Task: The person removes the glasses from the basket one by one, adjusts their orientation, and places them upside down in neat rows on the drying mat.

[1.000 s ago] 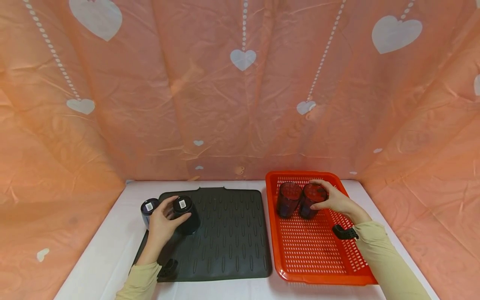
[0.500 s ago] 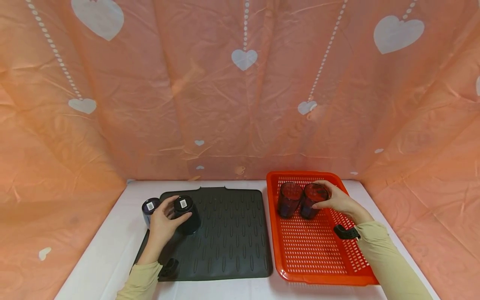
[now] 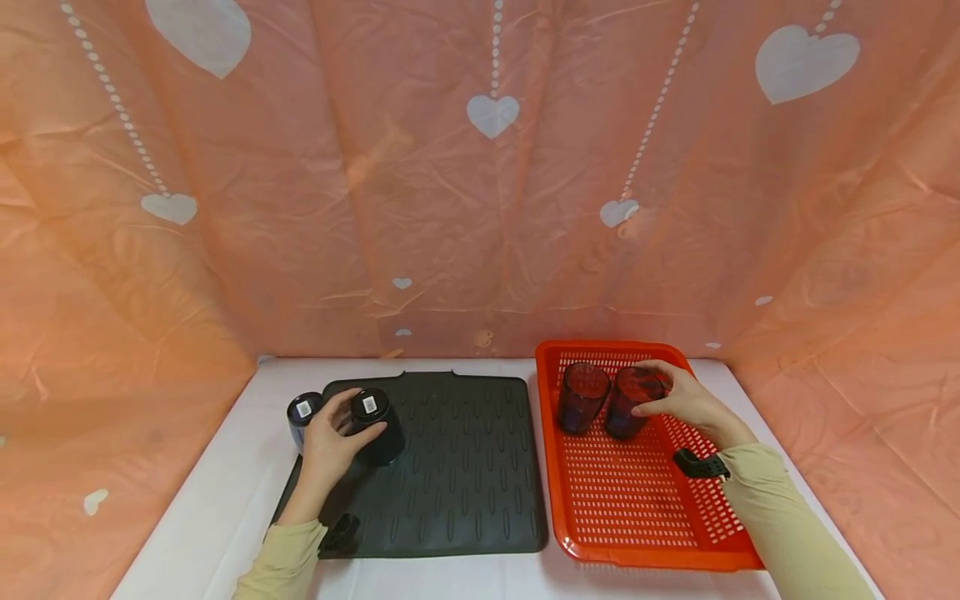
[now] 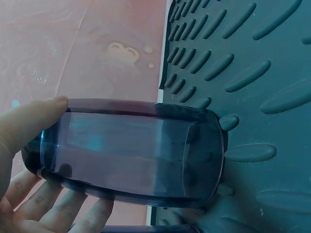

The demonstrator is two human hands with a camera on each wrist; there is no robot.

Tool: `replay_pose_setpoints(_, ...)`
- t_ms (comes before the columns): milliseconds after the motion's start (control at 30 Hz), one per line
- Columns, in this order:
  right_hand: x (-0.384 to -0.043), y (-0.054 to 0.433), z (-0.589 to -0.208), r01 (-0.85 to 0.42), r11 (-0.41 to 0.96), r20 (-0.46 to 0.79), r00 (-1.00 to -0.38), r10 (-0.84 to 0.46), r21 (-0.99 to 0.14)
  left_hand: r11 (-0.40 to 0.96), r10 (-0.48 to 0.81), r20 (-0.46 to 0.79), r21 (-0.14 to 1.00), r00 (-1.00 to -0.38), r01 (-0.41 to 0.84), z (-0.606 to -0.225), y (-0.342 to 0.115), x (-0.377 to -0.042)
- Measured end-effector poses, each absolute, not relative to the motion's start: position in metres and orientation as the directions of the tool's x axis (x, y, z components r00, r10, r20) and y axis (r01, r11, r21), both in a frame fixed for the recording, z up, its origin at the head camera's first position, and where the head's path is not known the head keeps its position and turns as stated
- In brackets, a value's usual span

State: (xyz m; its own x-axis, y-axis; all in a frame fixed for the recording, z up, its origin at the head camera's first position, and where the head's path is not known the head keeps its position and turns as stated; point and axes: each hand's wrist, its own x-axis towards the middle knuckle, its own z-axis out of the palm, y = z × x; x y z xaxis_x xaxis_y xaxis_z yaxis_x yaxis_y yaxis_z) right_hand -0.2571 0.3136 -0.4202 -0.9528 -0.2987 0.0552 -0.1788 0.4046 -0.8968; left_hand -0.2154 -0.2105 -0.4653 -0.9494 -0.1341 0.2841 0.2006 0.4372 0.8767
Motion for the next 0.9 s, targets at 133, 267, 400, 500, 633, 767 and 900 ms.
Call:
replay_pose_setpoints(133, -0.254, 0.317, -0.416, -0.179, 0.418, 0.055, -0.955, -0.292, -0.891, 0.434, -0.132, 0.275, 0.88, -0.952, 0.194, -0.465, -0.211, -0.216)
replay_pose_setpoints(267, -0.249, 0.319, -0.404, -0.18, 0.461, 0.052, -0.96, -0.276, -0.869, 0.433, -0.129, 0.272, 0.881, -0.954, 0.192, -0.466, -0.211, -0.217)
replay_pose_setpoints(400, -0.241, 0.317, -0.388, -0.184, 0.642, 0.092, -0.98, -0.174, -0.744, 0.43, -0.128, 0.269, 0.882, -0.955, 0.191, -0.467, -0.211, -0.216)
replay_pose_setpoints(500, -0.237, 0.314, -0.375, -0.178, 0.654, 0.116, -0.984, -0.137, -0.735, 0.426, -0.125, 0.263, 0.885, -0.957, 0.187, -0.469, -0.211, -0.216)
replay_pose_setpoints(633, -0.232, 0.306, -0.359, -0.181, 0.515, 0.11, -0.98, -0.166, -0.838, 0.424, -0.12, 0.26, 0.886, -0.958, 0.188, -0.469, -0.211, -0.215)
replay_pose_setpoints(767, -0.228, 0.293, -0.343, -0.188, 0.497, 0.122, -0.979, -0.162, -0.847, 0.427, -0.117, 0.269, 0.883, -0.956, 0.196, -0.469, -0.211, -0.216)
replay_pose_setpoints(900, -0.227, 0.284, -0.331, -0.191, 0.511, 0.12, -0.978, -0.169, -0.838, 0.429, -0.119, 0.273, 0.881, -0.955, 0.198, -0.468, -0.21, -0.217)
